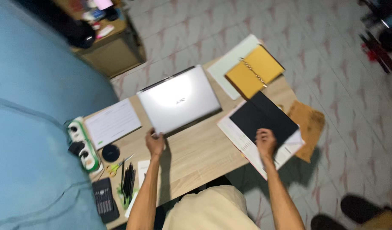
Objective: The person organizes a cluttered desk by coiling a white cable and placing it into a drawer. They then move a laptop and a black folder to clear space, followed by picking up and arranging several pens, a ruler, and a protractor. Finally, they place a calculator and other stationery items into the drawer.
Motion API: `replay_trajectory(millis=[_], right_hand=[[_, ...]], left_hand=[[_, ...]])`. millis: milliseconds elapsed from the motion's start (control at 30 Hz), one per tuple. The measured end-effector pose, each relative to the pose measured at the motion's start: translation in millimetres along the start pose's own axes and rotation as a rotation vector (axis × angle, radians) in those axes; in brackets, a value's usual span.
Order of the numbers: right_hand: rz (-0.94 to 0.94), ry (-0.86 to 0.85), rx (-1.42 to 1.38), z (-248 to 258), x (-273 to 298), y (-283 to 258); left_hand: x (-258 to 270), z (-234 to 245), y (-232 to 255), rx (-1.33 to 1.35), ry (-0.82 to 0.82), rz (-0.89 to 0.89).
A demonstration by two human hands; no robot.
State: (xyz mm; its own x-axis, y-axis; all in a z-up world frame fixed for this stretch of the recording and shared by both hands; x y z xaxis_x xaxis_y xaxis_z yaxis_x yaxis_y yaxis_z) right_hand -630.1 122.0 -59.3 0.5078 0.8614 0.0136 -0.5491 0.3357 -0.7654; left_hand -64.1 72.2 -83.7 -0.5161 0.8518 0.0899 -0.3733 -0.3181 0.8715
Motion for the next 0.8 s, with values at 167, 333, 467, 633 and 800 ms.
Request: replay_trajectory(millis=[167, 333, 467, 633, 800], right_hand=[[0.298, -0.506, -0.145, -153, 42, -105], [0.205, -1.202, 0.160, -251, 135, -169], [0.434, -1.432, 0.176, -310, 203, -189], [0.625, -1.466, 0.231, -347, 267, -191], [0.620, -1.423, 0.280, -353, 307, -205]], left_hand=[[41, 45, 11, 0.098, 0.007, 0.081], [94, 113, -3, 0.325, 0.064, 0.248], [149, 166, -60, 0.436, 0.239, 0.291], [207, 221, -112, 0.495, 0.417, 0.315], [231, 256, -95, 0.216, 0.401, 0.398]])
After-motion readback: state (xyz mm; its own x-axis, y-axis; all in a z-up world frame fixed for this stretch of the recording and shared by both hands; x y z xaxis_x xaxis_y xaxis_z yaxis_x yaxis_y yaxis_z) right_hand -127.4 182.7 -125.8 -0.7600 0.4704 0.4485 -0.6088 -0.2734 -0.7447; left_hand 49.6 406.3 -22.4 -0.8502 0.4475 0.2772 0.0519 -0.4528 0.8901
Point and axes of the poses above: each hand's wrist, its own x-axis away from the middle knuckle, its own z-axis out of the back of the hand, y = z × x, the point moved 7 cm from there along -x, towards the middle knuckle, and after that the axes turned 10 degrees about x, right-handed, at the moved point
